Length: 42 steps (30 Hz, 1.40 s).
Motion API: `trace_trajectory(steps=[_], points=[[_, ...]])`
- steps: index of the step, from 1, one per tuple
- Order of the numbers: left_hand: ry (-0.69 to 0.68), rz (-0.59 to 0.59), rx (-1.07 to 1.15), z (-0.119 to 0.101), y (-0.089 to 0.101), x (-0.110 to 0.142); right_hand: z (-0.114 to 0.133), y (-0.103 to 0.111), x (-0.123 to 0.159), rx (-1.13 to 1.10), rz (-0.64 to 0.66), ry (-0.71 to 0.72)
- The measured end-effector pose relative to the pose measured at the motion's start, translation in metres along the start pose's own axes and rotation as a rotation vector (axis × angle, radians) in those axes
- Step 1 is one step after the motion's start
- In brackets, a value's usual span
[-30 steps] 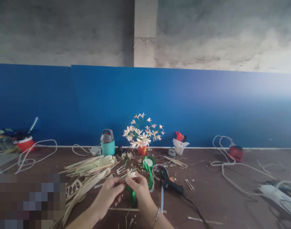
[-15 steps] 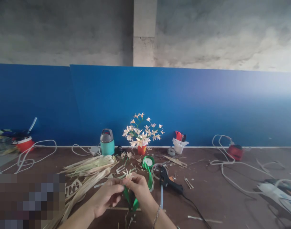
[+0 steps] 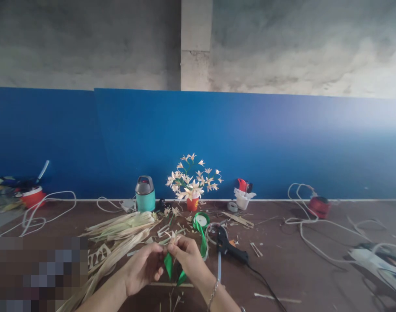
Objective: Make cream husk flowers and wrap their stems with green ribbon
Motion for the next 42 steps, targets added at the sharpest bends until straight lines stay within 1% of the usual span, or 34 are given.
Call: trace_trajectory(steps=[5, 12, 15, 18, 20, 25, 27, 29, 32, 34, 36, 39, 42], points=[[-0.074, -0.018, -0.084, 0.0, 0.001, 0.002, -0.001, 0.0, 0.0, -0.028, 0.0, -0.007], [-0.129, 0.029, -0.239, 0.001, 0.004, -0.002, 0.001, -0.002, 0.001, -0.073, -0.008, -0.035], [-0.156, 0.006, -0.317, 0.001, 0.003, -0.002, 0.001, -0.002, 0.002, -0.066, -0.021, -0.04], [-0.196, -0.044, -0.419, 0.0, -0.001, 0.0, 0.002, -0.002, 0.002, -0.056, -0.038, -0.078], [-0.224, -0.082, -0.445, -0.001, -0.004, 0.002, 0.004, -0.002, 0.002, -0.066, -0.046, -0.101], [-0.271, -0.115, -0.31, -0.006, -0.006, 0.004, 0.005, -0.002, 0.002, -0.119, -0.034, -0.098], [-0.27, -0.113, -0.278, -0.008, -0.005, 0.004, 0.001, -0.003, 0.002, -0.162, -0.036, -0.156], [-0.262, -0.112, -0.274, -0.011, -0.004, 0.004, -0.002, -0.004, 0.003, -0.215, -0.028, -0.247], [-0.236, -0.098, -0.215, -0.014, -0.003, 0.006, -0.003, -0.005, 0.004, -0.253, 0.018, -0.324], [-0.228, -0.082, -0.142, -0.014, -0.002, 0.006, 0.0, -0.004, 0.004, -0.245, 0.032, -0.311], [-0.239, -0.092, -0.087, -0.014, -0.001, 0.005, 0.003, -0.002, 0.003, -0.208, 0.033, -0.264], [-0.296, -0.166, -0.045, -0.012, -0.001, 0.004, 0.008, 0.001, 0.003, -0.104, 0.034, -0.211], [-0.346, -0.199, 0.004, -0.008, -0.003, 0.002, 0.009, 0.001, 0.002, -0.05, 0.042, -0.222]])
Point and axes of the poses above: each hand's wrist, its own x-axis away from the middle knuckle, its own y-axis out of the back of the hand, z = x × y, the point moved 1 cm from there along -x, towards the middle knuckle, and after that the axes turned 4 degrees about x, right-handed, at the moved point
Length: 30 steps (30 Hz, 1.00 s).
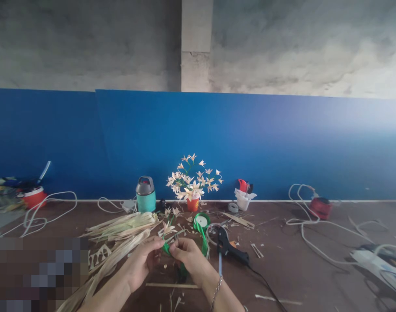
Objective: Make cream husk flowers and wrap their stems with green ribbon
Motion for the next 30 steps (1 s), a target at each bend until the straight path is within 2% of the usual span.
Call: trace_trajectory(steps=[6, 10, 12, 16, 21, 26, 30], points=[[-0.007, -0.004, 0.046, 0.004, -0.002, 0.001, -0.006, 0.004, -0.001, -0.049, 0.02, -0.039], [0.105, 0.005, 0.07, 0.004, -0.001, 0.001, -0.007, 0.004, -0.001, -0.188, 0.089, -0.097], [0.179, 0.014, 0.079, 0.006, -0.001, 0.002, -0.006, 0.002, 0.0, -0.283, 0.105, -0.074], [0.271, 0.053, 0.056, 0.011, -0.002, 0.006, -0.006, -0.002, 0.001, -0.405, 0.092, -0.025], [0.31, 0.118, 0.0, 0.014, -0.006, 0.014, -0.006, -0.005, 0.003, -0.419, 0.046, -0.024], [0.234, 0.178, -0.127, 0.009, -0.009, 0.016, 0.001, -0.008, 0.004, -0.349, -0.004, 0.066], [0.112, 0.157, -0.302, 0.007, -0.012, 0.014, 0.0, -0.005, 0.001, -0.254, -0.025, 0.115]])
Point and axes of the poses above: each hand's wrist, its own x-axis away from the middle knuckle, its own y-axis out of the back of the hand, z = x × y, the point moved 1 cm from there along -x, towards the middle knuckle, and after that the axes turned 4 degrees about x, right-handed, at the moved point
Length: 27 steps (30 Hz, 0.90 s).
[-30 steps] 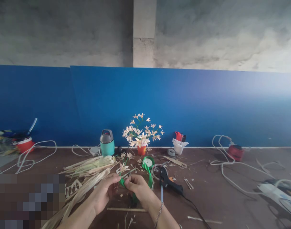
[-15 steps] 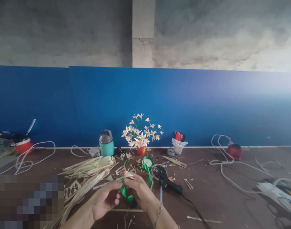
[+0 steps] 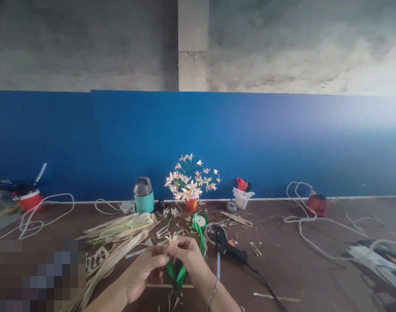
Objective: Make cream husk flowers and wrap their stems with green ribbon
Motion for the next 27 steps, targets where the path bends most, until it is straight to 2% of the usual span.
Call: trace_trajectory(steps=[7, 11, 16, 22, 27], points=[[-0.128, -0.082, -0.104, 0.0056, -0.0009, -0.0059, 0.0003, 0.0055, -0.0023, 0.11, -0.044, -0.009], [-0.171, -0.105, -0.11, 0.0075, -0.0024, -0.007, -0.0004, 0.0062, -0.0039, 0.093, -0.05, 0.0], [-0.162, -0.102, -0.087, 0.0039, -0.0038, -0.0048, -0.003, 0.0062, -0.0046, 0.072, -0.098, 0.009], [-0.083, -0.034, 0.103, 0.0017, -0.0009, -0.0013, -0.0002, 0.006, -0.0007, -0.061, 0.023, -0.037], [-0.039, 0.026, 0.13, 0.0029, 0.0006, -0.0017, -0.0025, 0.0072, -0.0005, -0.07, 0.014, -0.056]])
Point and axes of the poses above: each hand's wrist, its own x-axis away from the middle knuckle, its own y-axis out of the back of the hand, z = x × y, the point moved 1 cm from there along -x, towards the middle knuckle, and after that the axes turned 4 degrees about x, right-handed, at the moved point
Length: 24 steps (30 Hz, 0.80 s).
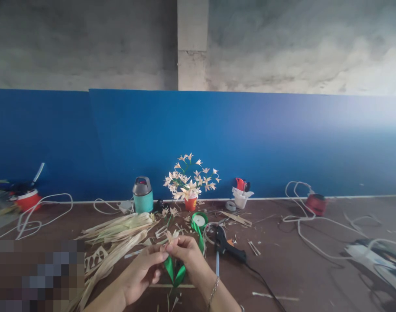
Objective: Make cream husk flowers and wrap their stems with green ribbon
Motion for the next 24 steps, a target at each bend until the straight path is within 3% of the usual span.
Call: trace_trajectory(steps=[5, 8, 14, 24], points=[[-0.045, -0.062, -0.124, -0.001, 0.0, -0.001, 0.001, -0.003, -0.001, 0.045, -0.064, 0.029], [-0.03, -0.041, -0.122, -0.004, 0.0, -0.001, 0.004, -0.006, -0.001, 0.075, -0.112, 0.063], [0.135, 0.026, 0.053, -0.002, 0.002, 0.0, 0.0, -0.009, 0.0, -0.04, -0.01, 0.004], [0.054, -0.025, 0.012, -0.001, -0.006, 0.004, -0.005, -0.011, 0.0, -0.096, -0.022, 0.0]])
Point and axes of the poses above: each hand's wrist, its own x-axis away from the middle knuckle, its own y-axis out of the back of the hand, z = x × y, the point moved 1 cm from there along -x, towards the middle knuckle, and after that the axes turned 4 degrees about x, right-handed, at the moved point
